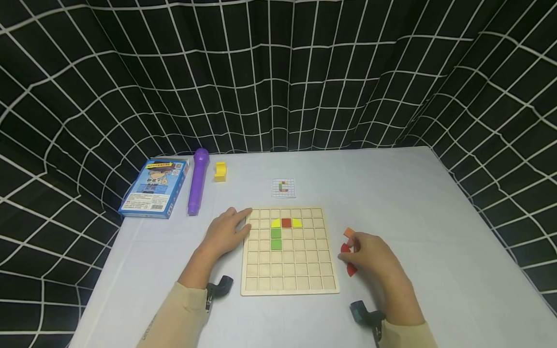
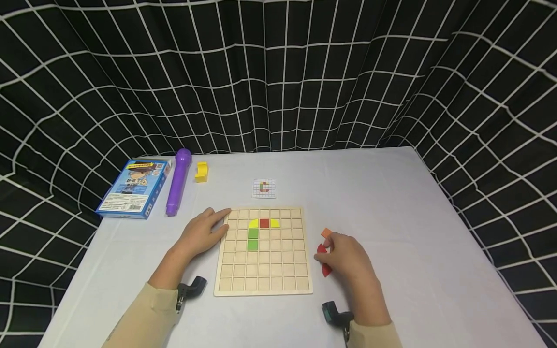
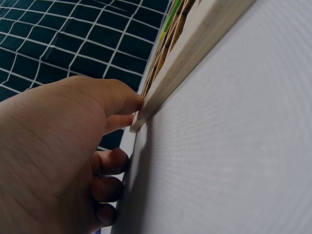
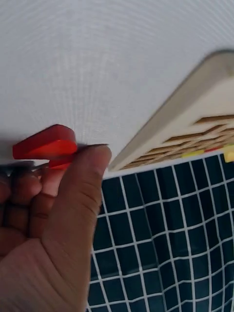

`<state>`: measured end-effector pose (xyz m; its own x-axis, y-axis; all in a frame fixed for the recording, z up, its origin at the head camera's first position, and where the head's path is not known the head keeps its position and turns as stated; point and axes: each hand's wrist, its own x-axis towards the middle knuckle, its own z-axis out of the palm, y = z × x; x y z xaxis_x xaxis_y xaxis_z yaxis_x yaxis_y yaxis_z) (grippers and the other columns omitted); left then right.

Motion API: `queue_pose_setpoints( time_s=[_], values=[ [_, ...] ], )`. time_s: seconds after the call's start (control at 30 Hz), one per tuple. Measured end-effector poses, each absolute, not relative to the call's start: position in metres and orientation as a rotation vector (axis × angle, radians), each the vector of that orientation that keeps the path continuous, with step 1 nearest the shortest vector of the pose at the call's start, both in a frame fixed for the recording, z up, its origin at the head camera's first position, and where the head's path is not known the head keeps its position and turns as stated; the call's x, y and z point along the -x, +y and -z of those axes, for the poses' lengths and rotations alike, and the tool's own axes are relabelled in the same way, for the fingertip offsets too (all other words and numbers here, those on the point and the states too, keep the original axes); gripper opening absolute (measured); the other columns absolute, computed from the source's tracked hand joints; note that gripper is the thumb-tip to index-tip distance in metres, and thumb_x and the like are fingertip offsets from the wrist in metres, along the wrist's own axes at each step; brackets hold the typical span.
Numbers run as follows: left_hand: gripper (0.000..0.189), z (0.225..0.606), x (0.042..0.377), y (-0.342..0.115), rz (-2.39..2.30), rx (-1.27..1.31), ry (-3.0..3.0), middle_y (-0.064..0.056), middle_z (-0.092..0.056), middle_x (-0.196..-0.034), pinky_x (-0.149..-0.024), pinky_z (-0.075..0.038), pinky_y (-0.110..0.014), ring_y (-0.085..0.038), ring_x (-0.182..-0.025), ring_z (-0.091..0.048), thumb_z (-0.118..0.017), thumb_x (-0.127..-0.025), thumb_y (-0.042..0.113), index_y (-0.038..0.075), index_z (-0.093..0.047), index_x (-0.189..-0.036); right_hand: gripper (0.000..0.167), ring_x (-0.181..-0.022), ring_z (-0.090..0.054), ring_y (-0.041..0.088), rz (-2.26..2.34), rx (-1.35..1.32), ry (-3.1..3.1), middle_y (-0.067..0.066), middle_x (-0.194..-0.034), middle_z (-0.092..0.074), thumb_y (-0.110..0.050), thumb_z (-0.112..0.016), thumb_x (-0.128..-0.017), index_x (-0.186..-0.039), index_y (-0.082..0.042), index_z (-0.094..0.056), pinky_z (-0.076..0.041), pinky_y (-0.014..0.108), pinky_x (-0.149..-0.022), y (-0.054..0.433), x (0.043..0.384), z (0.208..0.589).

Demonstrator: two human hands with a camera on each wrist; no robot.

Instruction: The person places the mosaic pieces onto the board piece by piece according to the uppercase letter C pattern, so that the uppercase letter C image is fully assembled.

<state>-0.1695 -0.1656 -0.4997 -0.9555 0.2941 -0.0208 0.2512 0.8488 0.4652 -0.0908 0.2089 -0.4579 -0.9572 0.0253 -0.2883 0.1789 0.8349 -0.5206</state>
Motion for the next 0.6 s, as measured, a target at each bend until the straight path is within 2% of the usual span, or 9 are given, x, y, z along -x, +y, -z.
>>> queue_pose_setpoints(
  time_s=[0.1,0.27,0.43,0.5,0.6],
  values=[
    [0.052,0.5,0.17,-0.166,-0.716,-0.436,2.933,-0.001,-0.046,-0.088,-0.062,-0.035,-0.033,-0.018,-0.07,-0.04,-0.061,-0.101,0.035,0.019,-0.056,-0.15,0.025,-0.073,-0.052,0.021,0.784,-0.124,2.766,0.004,-0.076,-0.055,-0.021,-0.084,-0.082,-0.092,-0.006,-0.068,-0.042,0.036,-0.063,0.208,0.091,0.458],
    [0.052,0.5,0.17,-0.165,-0.71,-0.441,2.928,-0.002,-0.046,-0.088,-0.063,-0.035,-0.033,-0.018,-0.071,-0.04,-0.061,-0.101,0.036,0.019,-0.055,-0.15,0.021,-0.074,-0.054,0.021,0.915,-0.071,2.811,0.005,-0.081,-0.058,-0.013,-0.08,-0.083,-0.099,-0.005,-0.067,-0.046,0.036,-0.066,0.204,0.092,0.453],
    [0.053,0.498,0.169,-0.165,-0.699,-0.434,2.928,-0.002,-0.046,-0.088,-0.063,-0.035,-0.033,-0.017,-0.071,-0.04,-0.062,-0.101,0.036,0.019,-0.055,-0.15,0.028,-0.068,-0.057,0.02,1.106,-0.015,2.778,0.005,-0.082,-0.062,-0.012,-0.077,-0.087,-0.113,-0.003,-0.07,-0.049,0.035,-0.055,0.182,0.091,0.435],
    [0.053,0.498,0.169,-0.165,-0.697,-0.431,2.929,-0.002,-0.046,-0.088,-0.063,-0.035,-0.033,-0.017,-0.071,-0.04,-0.062,-0.101,0.036,0.019,-0.055,-0.15,0.028,-0.063,-0.055,0.017,1.171,0.059,2.767,0.004,-0.081,-0.062,-0.012,-0.079,-0.088,-0.113,-0.003,-0.072,-0.048,0.033,-0.051,0.17,0.089,0.43],
    [0.053,0.498,0.169,-0.165,-0.701,-0.434,2.93,-0.002,-0.046,-0.088,-0.063,-0.035,-0.033,-0.018,-0.071,-0.04,-0.062,-0.101,0.036,0.019,-0.055,-0.15,0.024,-0.061,-0.055,0.013,1.209,0.195,2.776,-0.001,-0.08,-0.064,-0.011,-0.082,-0.087,-0.109,-0.006,-0.076,-0.047,0.03,-0.053,0.149,0.088,0.43]
  ],
)
